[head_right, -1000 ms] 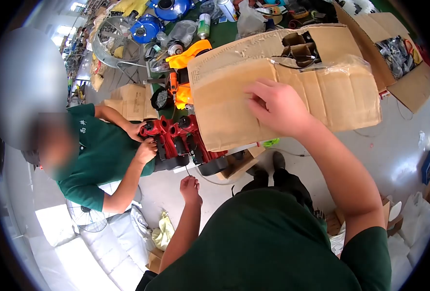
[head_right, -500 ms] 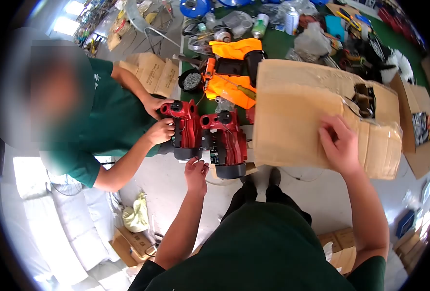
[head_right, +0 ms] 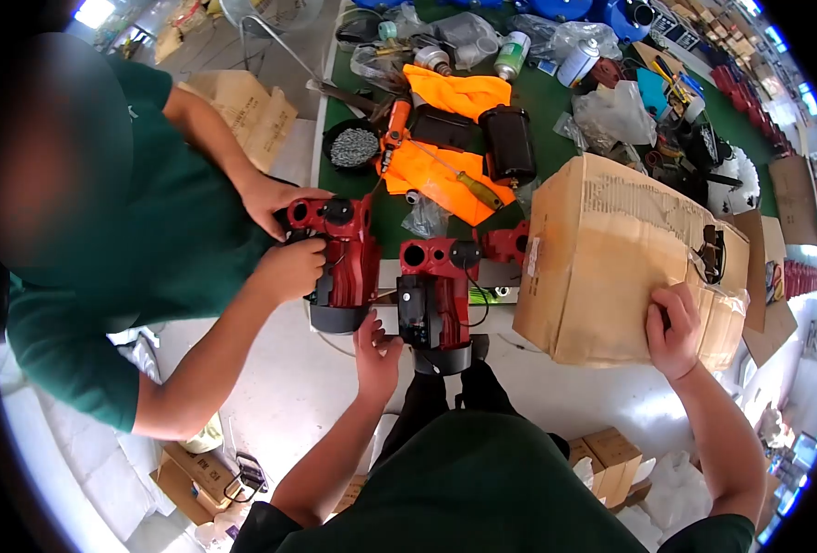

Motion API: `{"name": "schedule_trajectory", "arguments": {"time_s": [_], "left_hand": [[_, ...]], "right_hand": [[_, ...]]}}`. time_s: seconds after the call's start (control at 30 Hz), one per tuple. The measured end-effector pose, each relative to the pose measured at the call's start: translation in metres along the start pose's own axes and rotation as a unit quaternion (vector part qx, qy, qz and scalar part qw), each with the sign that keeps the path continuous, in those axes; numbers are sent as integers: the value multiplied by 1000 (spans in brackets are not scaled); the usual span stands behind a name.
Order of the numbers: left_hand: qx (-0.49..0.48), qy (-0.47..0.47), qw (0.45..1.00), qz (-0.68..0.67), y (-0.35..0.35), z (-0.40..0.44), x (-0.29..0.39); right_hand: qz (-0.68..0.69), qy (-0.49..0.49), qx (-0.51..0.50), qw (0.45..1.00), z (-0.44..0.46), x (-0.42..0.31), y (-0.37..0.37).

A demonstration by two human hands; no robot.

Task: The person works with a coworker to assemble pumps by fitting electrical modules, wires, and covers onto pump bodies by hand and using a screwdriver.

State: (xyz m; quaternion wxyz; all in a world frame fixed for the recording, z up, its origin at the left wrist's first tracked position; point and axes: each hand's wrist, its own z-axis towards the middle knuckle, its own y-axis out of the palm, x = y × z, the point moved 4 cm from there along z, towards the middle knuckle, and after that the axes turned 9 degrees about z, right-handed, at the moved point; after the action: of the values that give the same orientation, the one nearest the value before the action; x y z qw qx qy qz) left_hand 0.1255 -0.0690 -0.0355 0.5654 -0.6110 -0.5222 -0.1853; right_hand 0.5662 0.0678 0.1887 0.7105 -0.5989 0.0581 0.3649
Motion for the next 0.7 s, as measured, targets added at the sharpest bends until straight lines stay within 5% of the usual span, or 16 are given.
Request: {"name": "schedule_trajectory", "arguments": {"time_s": [0.03, 0.23, 0.43, 0.7], "left_hand": [[-2, 66, 997, 34, -1, 2, 7], [-47, 129, 989, -55, -2, 24, 68], [-176, -30, 972, -153, 12, 42, 71], [-133, -19, 919, -370, 19, 43, 57]], "right_hand": [[-4, -6, -5, 1000, 3, -2, 0], [-18, 6, -22, 1000, 3, -2, 0], [-32, -2, -19, 999, 5, -3, 2], [-42, 3, -31, 999, 2, -1, 0]]}}
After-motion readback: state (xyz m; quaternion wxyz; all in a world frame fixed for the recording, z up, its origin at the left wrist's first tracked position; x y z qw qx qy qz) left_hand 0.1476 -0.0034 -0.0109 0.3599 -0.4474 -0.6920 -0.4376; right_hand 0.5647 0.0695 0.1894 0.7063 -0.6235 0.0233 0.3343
